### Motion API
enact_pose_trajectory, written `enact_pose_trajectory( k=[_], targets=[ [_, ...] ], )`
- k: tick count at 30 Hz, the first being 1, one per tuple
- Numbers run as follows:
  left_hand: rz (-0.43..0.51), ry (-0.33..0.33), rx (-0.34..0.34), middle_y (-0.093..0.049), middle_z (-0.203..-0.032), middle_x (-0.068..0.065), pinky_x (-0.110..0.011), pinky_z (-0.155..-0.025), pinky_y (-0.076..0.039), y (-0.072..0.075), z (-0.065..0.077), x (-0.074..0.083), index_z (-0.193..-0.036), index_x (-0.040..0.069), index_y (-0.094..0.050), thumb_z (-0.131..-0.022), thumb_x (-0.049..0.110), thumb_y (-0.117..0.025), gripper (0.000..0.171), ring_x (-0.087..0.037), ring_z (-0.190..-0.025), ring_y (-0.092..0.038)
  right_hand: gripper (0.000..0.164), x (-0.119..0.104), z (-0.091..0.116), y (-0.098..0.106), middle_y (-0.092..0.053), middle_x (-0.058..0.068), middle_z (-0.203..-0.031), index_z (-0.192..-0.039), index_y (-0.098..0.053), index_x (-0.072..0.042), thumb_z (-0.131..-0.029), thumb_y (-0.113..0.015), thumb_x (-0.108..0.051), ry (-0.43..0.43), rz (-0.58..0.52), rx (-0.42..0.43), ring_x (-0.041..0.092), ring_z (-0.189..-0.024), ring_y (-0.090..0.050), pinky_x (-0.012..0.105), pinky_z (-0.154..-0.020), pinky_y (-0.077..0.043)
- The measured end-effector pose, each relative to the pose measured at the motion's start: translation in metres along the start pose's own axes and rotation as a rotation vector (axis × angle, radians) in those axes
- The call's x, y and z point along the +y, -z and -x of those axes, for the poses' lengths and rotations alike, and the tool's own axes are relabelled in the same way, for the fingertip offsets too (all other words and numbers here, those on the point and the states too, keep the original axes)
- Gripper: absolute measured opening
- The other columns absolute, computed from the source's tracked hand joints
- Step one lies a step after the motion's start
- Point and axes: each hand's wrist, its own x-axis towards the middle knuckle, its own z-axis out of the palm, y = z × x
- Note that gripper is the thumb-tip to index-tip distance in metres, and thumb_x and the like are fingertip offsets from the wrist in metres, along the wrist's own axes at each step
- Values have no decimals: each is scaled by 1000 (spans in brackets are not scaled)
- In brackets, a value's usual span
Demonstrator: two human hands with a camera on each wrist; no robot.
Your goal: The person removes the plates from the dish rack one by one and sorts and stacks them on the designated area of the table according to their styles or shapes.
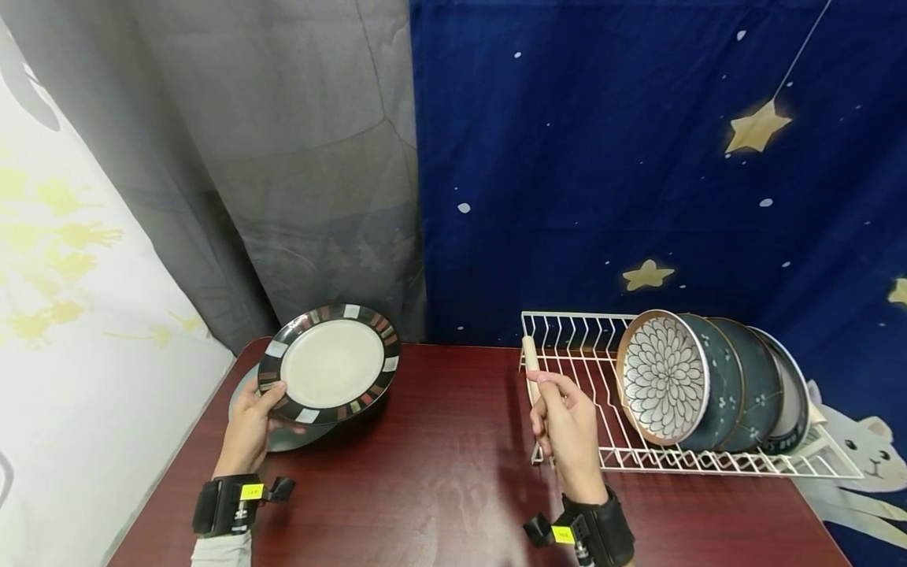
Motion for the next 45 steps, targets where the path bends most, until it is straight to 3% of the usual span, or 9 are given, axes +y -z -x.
enact_pose_trajectory(
  k=[7,13,23,33,45],
  targets=[
    [4,31,50,-61,-92,-21,-56,-52,-50,11,4,3,-128,-12,-27,-99,14,-41,41,-30,-72,-66,37,-3,-1,4,-44,2,-49,-118,-49,10,-97,-46,-21,2,-2,-5,8,-30,-32,43,-26,-15],
    [7,78,111,-63,-98,-18,-56,-55,-51,22,5,5,-136,-3,-24,-98,15,-43,46,-24,-80,-66,35,-5,-2,10,-44,1,-48,-116,-50,9,-97,-47,-20,1,-15,15,7,-29,-33,41,-24,-15],
    [-4,110,207,-52,-80,-8,-54,-56,-51,45,9,-21,-120,-2,-28,-96,21,-48,38,-35,-61,-65,36,-6,-3,16,-44,1,-48,-116,-51,9,-97,-47,-21,15,19,48,7,-29,-33,44,-26,-15],
    [-43,138,181,-56,-85,-16,-53,-59,-51,56,10,-26,-121,-5,-24,-98,21,-44,40,-39,-63,-64,34,-7,-6,23,-44,2,-48,-114,-50,13,-96,-48,-16,33,-36,73,6,-31,-35,39,-25,-14],
    [-74,190,169,-56,-84,-18,-52,-60,-52,50,14,-15,-119,-6,-22,-100,16,-38,33,-41,-63,-64,36,-7,-7,22,-44,2,-48,-113,-51,13,-96,-50,-18,37,-12,80,6,-30,-34,39,-25,-16]
  ],
)
